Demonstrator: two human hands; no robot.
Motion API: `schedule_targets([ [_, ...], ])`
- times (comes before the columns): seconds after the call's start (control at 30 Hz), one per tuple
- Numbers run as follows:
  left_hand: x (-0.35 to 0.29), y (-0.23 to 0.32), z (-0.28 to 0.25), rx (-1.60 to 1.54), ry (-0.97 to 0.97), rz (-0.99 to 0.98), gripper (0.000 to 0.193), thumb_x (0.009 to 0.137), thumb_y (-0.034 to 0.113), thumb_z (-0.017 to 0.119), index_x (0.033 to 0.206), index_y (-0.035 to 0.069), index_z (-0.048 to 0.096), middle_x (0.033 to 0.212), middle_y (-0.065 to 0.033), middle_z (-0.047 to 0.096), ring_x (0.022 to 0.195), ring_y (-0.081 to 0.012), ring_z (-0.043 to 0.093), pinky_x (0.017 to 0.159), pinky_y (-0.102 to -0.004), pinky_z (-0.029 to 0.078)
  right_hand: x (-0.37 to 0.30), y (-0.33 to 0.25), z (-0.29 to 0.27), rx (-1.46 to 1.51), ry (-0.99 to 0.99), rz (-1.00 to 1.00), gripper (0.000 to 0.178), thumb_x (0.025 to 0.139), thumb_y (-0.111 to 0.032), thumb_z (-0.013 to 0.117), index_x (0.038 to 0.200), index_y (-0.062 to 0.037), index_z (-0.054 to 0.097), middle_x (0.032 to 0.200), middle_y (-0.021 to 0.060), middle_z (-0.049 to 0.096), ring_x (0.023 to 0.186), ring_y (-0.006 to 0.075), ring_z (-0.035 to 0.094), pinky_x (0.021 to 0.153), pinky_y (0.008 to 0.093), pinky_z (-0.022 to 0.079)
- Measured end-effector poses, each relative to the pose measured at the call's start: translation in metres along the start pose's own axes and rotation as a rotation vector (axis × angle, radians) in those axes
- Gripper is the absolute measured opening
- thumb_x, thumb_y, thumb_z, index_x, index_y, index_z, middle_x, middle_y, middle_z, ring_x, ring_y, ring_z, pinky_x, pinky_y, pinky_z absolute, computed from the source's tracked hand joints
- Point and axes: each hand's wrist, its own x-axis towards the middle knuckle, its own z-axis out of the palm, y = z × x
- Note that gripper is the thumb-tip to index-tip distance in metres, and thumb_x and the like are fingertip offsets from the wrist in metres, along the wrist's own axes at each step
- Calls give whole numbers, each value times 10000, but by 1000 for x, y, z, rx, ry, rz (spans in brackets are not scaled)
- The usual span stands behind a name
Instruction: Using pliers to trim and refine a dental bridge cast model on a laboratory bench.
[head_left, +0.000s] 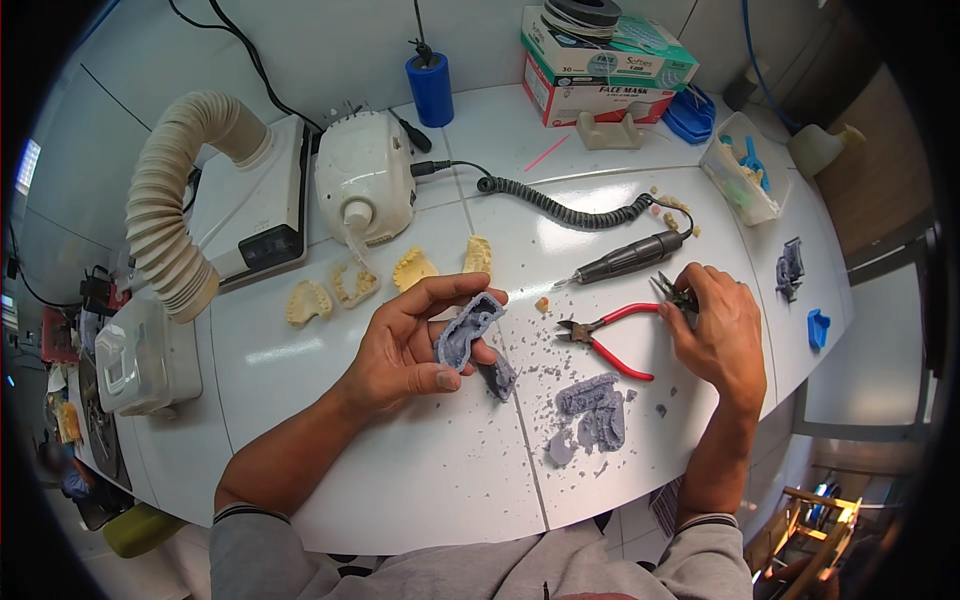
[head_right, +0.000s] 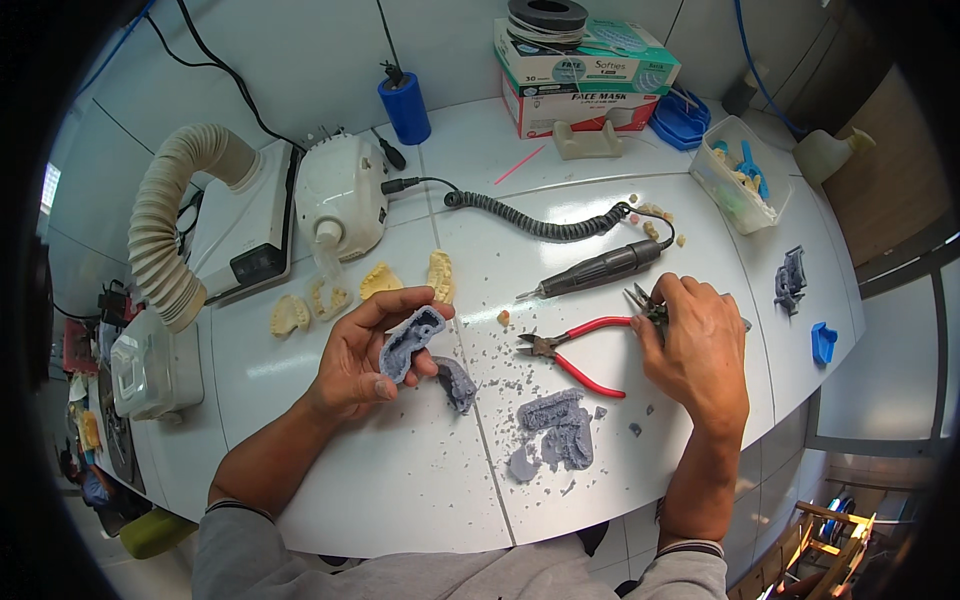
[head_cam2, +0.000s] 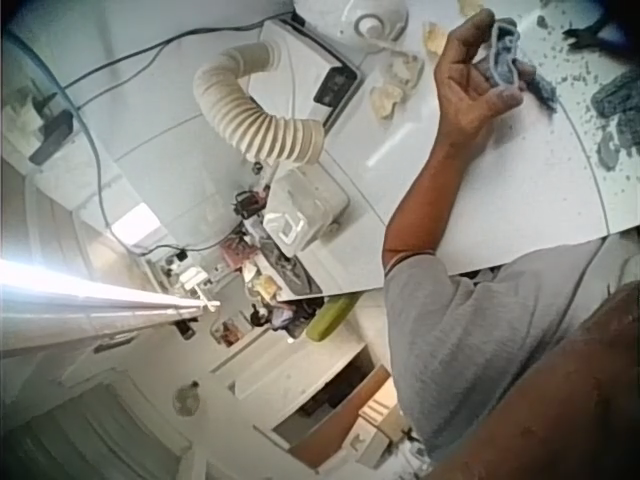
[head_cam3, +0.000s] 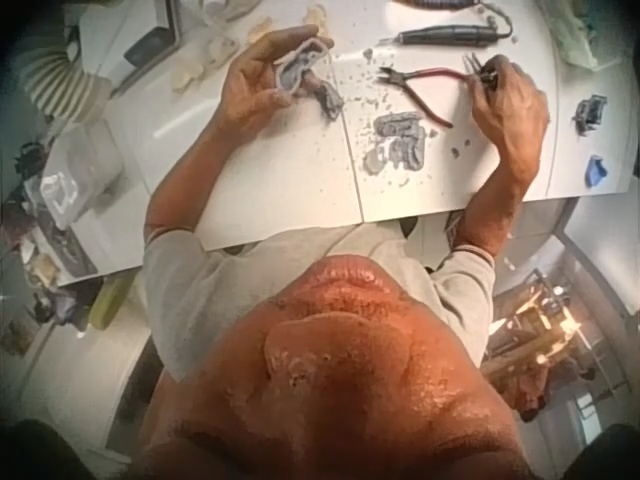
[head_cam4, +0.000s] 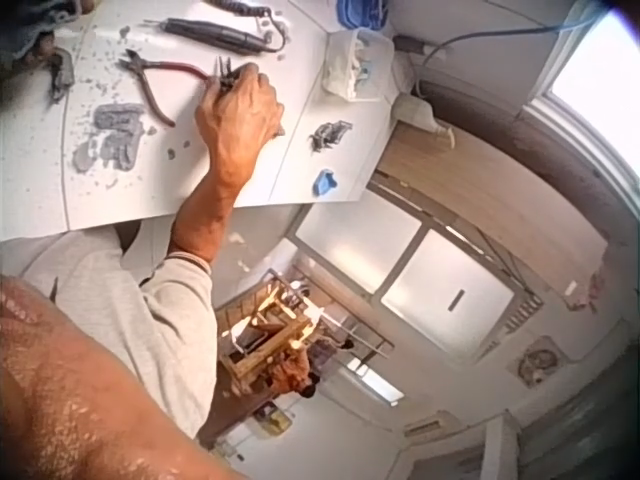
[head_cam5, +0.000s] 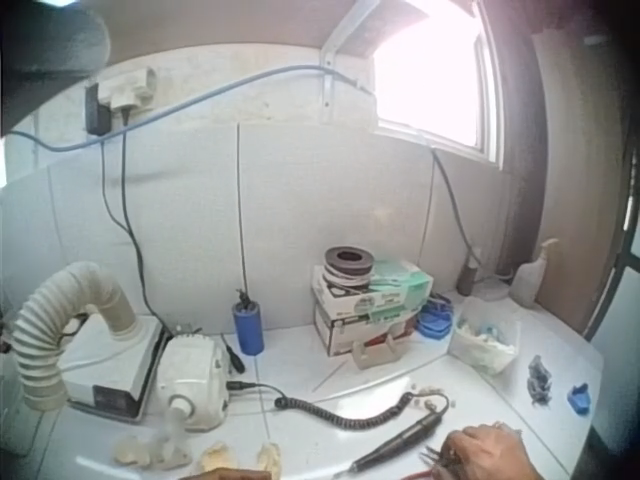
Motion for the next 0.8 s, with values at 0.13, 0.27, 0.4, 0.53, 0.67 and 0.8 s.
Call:
schedule_targets([
  [0.13,0,-4,-4,2,-9,69,751,832,257,923,1368,-48,493,1513,-368,481,1082,-222,762,911,-270,644,0,-4,4,-28,46,-46,273,874,-247,821,994,-40,689,908,126,702,842,337,653,845,456,476],
  [0.27,-1,-12,-11,-10,-71,82,695,937,424,815,1354,-31,496,1416,-430,543,1030,-212,770,873,-263,641,6,-9,4,137,304,-150,195,886,-154,818,980,-28,703,886,115,726,805,306,689,762,432,510],
  [0.4,0,-12,-10,-75,-145,48,683,1053,622,536,1330,-1,517,1370,-419,590,972,-203,763,851,-289,638,6,-43,-3,526,344,-593,174,835,-19,821,961,-30,702,879,97,714,769,270,678,706,373,518],
  [0.53,-2,-11,-8,-75,-152,57,747,1069,690,399,1366,18,535,1310,-286,662,927,-186,728,814,-293,599,10,-89,0,557,122,-915,398,771,-72,867,1128,-83,691,1029,86,676,863,274,679,734,409,538],
  [0.67,1,-19,-10,-193,-179,46,761,1067,705,302,1329,37,553,1117,-184,693,864,-199,708,774,-308,579,22,-100,16,608,204,-1018,429,763,-120,887,1150,-106,703,1027,51,694,896,245,692,746,372,543],
  [0.8,-1,-16,-8,-192,-155,-37,791,1059,721,267,1280,26,576,1033,-155,702,827,-199,711,722,-304,569,22,-96,27,526,261,-1063,433,756,-219,904,1139,-125,725,991,24,694,882,210,690,725,344,533],
])
